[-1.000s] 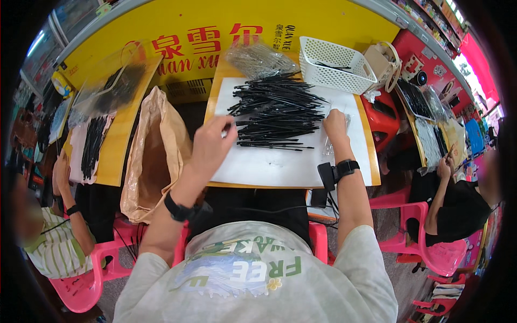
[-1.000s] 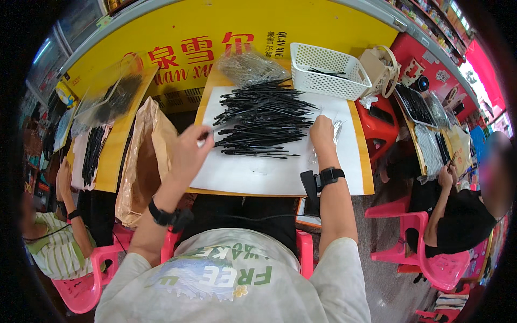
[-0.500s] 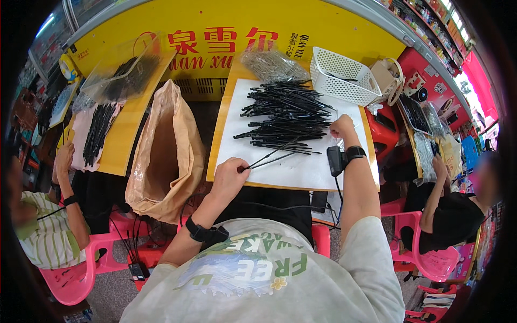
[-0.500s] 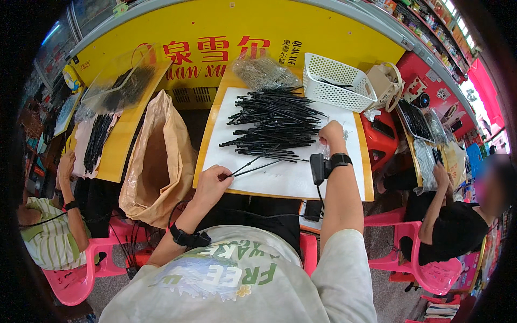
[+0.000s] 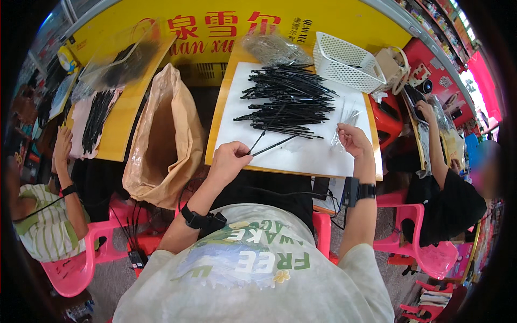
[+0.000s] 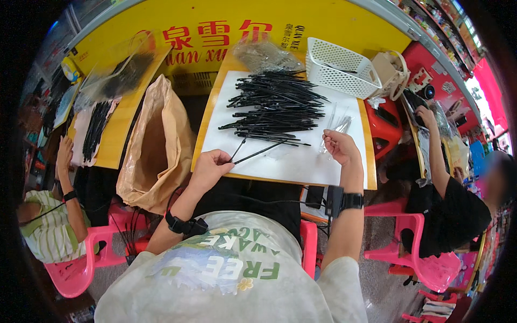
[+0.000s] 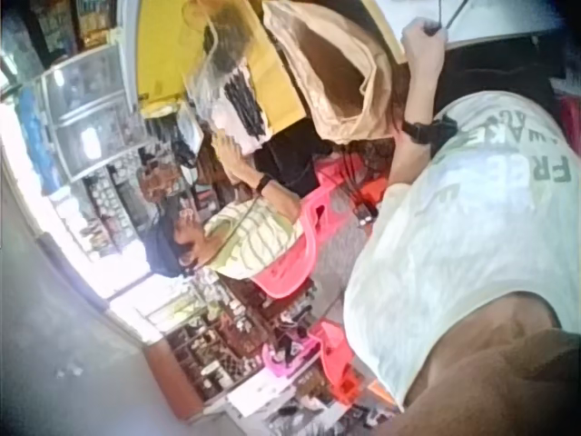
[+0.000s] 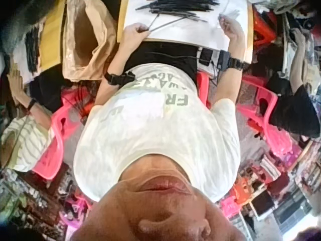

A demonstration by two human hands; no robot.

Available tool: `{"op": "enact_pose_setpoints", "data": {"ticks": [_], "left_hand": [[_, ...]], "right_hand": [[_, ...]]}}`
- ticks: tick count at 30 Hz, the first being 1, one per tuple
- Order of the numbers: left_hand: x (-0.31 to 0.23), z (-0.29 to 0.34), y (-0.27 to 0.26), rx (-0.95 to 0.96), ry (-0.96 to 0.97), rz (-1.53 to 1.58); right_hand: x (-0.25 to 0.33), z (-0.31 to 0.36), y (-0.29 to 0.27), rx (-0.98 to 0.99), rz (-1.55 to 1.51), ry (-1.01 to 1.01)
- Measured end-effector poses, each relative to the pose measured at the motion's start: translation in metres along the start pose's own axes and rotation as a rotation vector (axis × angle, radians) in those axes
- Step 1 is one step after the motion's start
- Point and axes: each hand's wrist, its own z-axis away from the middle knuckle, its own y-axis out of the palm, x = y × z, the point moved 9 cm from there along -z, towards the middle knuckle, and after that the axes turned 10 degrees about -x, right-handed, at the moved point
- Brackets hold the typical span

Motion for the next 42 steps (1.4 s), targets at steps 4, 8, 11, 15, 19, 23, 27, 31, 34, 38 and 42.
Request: {"op": "enact_pose_setpoints", "data": {"ticks": [4, 8, 11, 15, 19, 23, 27, 31, 34, 38, 42], "left_hand": [[-0.003, 0.000, 0.006, 0.040, -0.095, 0.192], [-0.035, 0.008, -0.001, 0.025, -0.103, 0.306], [-0.054, 0.012, -0.008, -0.024, -0.054, 0.331], [-0.080, 0.021, -0.015, -0.080, 0.028, 0.211], [-0.097, 0.025, -0.015, -0.135, 0.081, 0.195], [-0.102, 0.025, -0.017, -0.140, 0.111, 0.139], [-0.095, 0.025, -0.016, -0.138, 0.106, 0.206], [-0.099, 0.027, -0.013, -0.103, 0.133, 0.195], [-0.101, 0.029, -0.011, -0.085, 0.165, 0.174], [-0.108, 0.033, -0.011, -0.095, 0.239, 0.142], [-0.109, 0.033, -0.009, -0.088, 0.232, 0.119]], "right_hand": [[0.010, 0.060, 0.058, 0.088, -0.142, -0.243], [0.009, 0.120, 0.119, 0.182, -0.160, -0.495], [-0.003, 0.137, 0.143, 0.252, -0.126, -0.541], [-0.009, 0.140, 0.149, 0.242, -0.124, -0.543], [-0.005, 0.145, 0.150, 0.260, -0.153, -0.521], [-0.003, 0.145, 0.148, 0.234, -0.165, -0.507], [-0.003, 0.147, 0.143, 0.196, -0.123, -0.519], [-0.008, 0.144, 0.143, 0.194, -0.062, -0.503], [-0.008, 0.147, 0.144, 0.199, -0.068, -0.497], [-0.005, 0.151, 0.143, 0.163, -0.032, -0.523], [-0.004, 0.149, 0.142, 0.151, 0.043, -0.513]]}}
